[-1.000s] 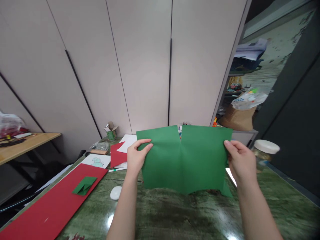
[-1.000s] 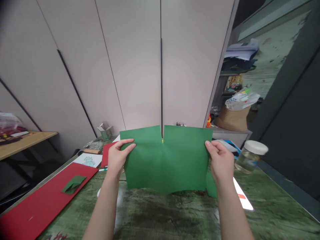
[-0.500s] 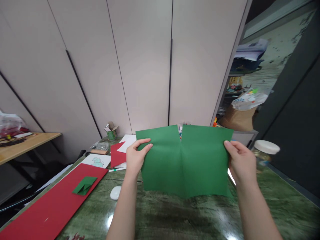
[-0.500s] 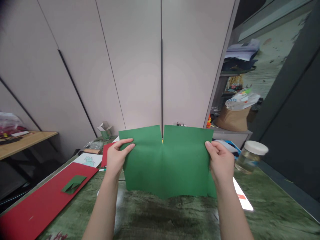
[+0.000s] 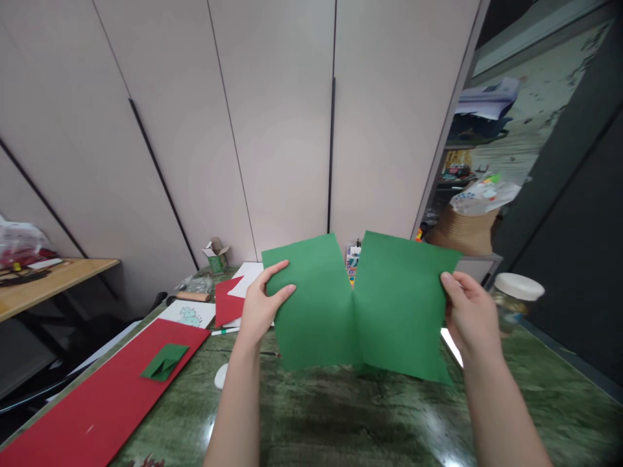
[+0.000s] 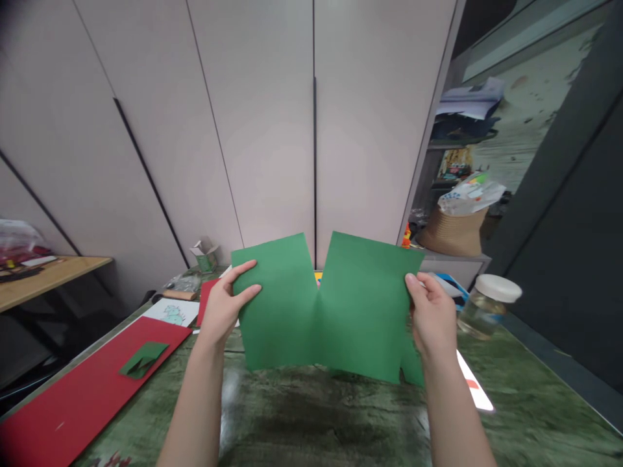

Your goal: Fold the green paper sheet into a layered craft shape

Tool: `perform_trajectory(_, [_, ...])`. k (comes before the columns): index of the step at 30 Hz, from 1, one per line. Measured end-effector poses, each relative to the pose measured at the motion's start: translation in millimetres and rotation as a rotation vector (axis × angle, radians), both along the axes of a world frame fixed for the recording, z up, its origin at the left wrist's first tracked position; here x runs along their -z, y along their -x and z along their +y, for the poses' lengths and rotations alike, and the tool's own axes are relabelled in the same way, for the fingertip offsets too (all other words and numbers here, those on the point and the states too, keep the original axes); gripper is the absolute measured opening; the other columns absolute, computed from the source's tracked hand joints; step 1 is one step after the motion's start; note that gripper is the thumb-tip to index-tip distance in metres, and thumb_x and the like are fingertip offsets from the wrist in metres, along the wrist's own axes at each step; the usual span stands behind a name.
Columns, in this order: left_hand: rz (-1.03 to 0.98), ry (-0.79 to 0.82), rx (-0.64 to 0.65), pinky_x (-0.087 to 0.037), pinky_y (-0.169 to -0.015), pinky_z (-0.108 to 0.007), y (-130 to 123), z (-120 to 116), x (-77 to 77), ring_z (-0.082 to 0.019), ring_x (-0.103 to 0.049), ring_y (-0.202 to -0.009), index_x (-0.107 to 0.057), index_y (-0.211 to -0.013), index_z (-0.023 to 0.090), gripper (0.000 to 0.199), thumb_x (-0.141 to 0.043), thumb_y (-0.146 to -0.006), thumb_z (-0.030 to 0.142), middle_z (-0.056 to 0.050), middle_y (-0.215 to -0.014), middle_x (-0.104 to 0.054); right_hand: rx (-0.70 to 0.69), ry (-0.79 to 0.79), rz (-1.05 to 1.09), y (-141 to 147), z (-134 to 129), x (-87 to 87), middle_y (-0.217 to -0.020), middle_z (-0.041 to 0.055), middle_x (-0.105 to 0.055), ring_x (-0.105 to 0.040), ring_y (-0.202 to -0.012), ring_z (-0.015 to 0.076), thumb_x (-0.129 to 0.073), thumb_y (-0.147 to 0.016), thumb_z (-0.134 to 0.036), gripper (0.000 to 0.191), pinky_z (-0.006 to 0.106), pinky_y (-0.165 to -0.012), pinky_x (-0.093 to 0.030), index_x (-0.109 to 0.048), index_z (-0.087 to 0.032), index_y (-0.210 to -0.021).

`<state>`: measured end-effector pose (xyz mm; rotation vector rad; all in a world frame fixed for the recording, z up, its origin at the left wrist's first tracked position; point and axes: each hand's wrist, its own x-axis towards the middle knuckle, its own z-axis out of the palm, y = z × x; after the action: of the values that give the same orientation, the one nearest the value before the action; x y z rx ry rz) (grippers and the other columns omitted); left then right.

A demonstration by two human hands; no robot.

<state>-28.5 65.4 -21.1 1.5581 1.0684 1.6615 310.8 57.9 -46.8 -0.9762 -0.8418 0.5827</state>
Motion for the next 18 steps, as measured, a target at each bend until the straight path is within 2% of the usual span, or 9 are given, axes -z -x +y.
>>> perform_trajectory(2, [-0.01, -0.039, 0.043, -0.045, -0.089, -0.035, -0.6, 1.4, 1.4, -0.024, -0.057, -0.106, -0.063, -0.112, 0.021, 0.045, -0.071, -0.068, 0.027, -0.007, -0.118, -0.061, 0.055, -0.004, -0.045, 0.1, 0.2, 1.7, -0.06, -0.0041, -0.051, -0.046, -0.05, 0.0107, -0.066, -0.071, -0.044, 0.025, 0.023, -0.043, -0.037, -0.061, -0.022, -0.08])
perform_trajectory(6, [0.063, -0.015, -0.021, -0.046, -0.082, -0.034, -0.1, 4.0, 5.1, -0.022, -0.061, -0.088, -0.072, -0.088, 0.017, 0.022, -0.069, -0.07, 0.031, -0.007, -0.091, -0.069, 0.237, 0.039, -0.273, -0.4, -0.4, 5.1, -0.063, -0.0023, -0.056, -0.046, -0.05, 0.0117, -0.061, -0.074, -0.048, 0.027, 0.024, -0.043, -0.036, -0.062, -0.022, -0.082])
perform_trajectory(8, [0.099, 0.007, -0.039, -0.046, -0.082, -0.034, -0.1, 2.5, 4.1, -0.022, -0.061, -0.089, -0.072, -0.091, 0.018, 0.024, -0.066, -0.074, 0.034, -0.008, -0.093, -0.069, 0.259, 0.082, -0.319, 0.6, -1.4, 4.2, -0.06, -0.0015, -0.058, -0.047, -0.047, 0.0129, -0.062, -0.074, -0.048, 0.029, 0.025, -0.041, -0.036, -0.064, -0.022, -0.086])
perform_trajectory(11, [0.146, -0.01, -0.021, -0.042, -0.092, -0.035, -1.7, -2.5, -1.4, -0.023, -0.057, -0.106, -0.066, -0.108, 0.021, 0.035, -0.064, -0.075, 0.032, -0.007, -0.114, -0.064, 0.059, 0.142, -0.191, 4.1, -4.2, -2.0, -0.057, -0.0004, -0.062, -0.053, -0.045, 0.0165, -0.069, -0.068, -0.044, 0.039, 0.028, -0.039, -0.041, -0.064, -0.024, -0.101])
perform_trajectory(14, [0.225, -0.044, 0.014, -0.037, -0.1, -0.036, -3.4, -7.5, -7.5, -0.023, -0.048, -0.12, -0.052, -0.126, 0.025, 0.056, -0.067, -0.073, 0.028, -0.006, -0.129, -0.054, -0.202, 0.11, -0.082, 6.0, -7.8, -10.1, -0.075, 0.0035, -0.07, -0.063, -0.057, 0.0209, -0.076, -0.06, -0.035, 0.06, 0.033, -0.048, -0.051, -0.058, -0.026, -0.117])
perform_trajectory(16, [0.277, -0.058, -0.014, -0.035, -0.102, -0.036, -3.4, -9.2, -9.5, -0.023, -0.044, -0.124, -0.045, -0.131, 0.027, 0.063, -0.068, -0.072, 0.026, -0.005, -0.135, -0.049, -0.306, 0.088, -0.076, 5.0, -9.4, -12.8, -0.089, 0.0054, -0.07, -0.066, -0.068, 0.0227, -0.078, -0.058, -0.031, 0.066, 0.035, -0.056, -0.054, -0.055, -0.027, -0.12])
perform_trajectory(18, [0.297, -0.076, -0.057, -0.033, -0.104, -0.037, -2.5, -9.3, -9.6, -0.023, -0.044, -0.124, -0.047, -0.13, 0.028, 0.061, -0.067, -0.073, 0.026, -0.004, -0.135, -0.048, -0.338, 0.085, -0.073, 2.8, -9.0, -11.8, -0.092, 0.006, -0.07, -0.066, -0.073, 0.0229, -0.079, -0.058, -0.03, 0.061, 0.037, -0.061, -0.054, -0.059, -0.026, -0.116])
